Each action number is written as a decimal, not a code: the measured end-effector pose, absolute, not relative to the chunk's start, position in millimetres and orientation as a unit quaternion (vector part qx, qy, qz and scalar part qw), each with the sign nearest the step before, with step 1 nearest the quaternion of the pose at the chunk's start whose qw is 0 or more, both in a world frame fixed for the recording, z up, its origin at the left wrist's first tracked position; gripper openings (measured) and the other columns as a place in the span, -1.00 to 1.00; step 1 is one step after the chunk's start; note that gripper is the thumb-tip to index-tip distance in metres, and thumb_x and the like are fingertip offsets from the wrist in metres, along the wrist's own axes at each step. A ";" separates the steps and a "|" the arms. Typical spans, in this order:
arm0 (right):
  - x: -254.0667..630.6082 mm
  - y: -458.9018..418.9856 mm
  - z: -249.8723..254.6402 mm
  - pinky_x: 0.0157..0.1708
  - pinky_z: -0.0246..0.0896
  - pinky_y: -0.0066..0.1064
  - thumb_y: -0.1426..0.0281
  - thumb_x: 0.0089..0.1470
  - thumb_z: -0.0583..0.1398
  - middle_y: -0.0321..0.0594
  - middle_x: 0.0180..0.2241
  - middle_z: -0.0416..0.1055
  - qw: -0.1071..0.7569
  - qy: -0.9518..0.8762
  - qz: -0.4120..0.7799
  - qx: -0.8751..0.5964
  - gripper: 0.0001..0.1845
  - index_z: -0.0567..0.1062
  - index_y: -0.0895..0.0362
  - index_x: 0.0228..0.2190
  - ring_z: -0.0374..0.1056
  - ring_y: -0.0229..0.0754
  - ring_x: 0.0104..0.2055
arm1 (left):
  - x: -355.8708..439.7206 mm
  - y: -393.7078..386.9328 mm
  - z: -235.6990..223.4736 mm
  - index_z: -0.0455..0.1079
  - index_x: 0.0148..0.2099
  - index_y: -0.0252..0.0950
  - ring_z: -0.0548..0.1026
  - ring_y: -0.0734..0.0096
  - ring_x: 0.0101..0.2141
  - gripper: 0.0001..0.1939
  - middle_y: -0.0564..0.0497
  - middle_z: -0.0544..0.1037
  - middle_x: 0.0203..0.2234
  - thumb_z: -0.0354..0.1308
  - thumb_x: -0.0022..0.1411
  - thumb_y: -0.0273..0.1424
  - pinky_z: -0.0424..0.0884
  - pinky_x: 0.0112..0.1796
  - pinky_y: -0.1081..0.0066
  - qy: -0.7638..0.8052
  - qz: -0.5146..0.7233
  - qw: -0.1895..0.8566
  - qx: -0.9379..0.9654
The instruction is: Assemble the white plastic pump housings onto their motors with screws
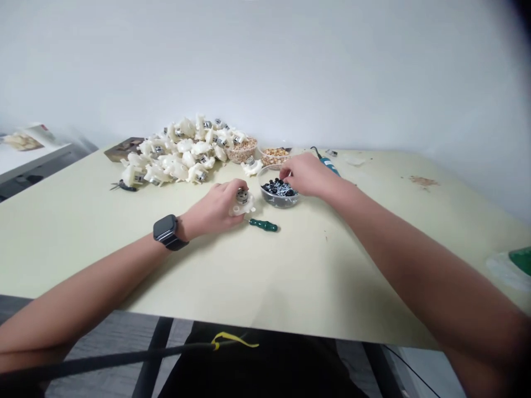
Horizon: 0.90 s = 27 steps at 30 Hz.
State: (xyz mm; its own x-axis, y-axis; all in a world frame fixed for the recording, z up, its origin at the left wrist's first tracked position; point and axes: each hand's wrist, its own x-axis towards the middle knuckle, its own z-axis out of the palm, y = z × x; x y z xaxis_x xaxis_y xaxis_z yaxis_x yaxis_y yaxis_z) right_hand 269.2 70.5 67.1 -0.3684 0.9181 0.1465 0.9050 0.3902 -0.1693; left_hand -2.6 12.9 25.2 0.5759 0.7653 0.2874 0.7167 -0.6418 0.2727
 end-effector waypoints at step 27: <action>265.2 98.7 68.1 -0.29 0.24 -0.32 0.65 0.15 0.30 -0.09 -0.22 0.60 0.035 -0.824 0.102 -0.556 -0.77 0.67 0.11 -0.26 0.43 -0.12 -0.28 | -10.6 29.8 6.3 0.25 0.15 -0.27 0.61 0.05 -0.13 -0.43 -0.21 0.63 -0.03 0.30 0.22 -0.13 0.47 -0.07 0.09 0.440 0.207 0.102 0.868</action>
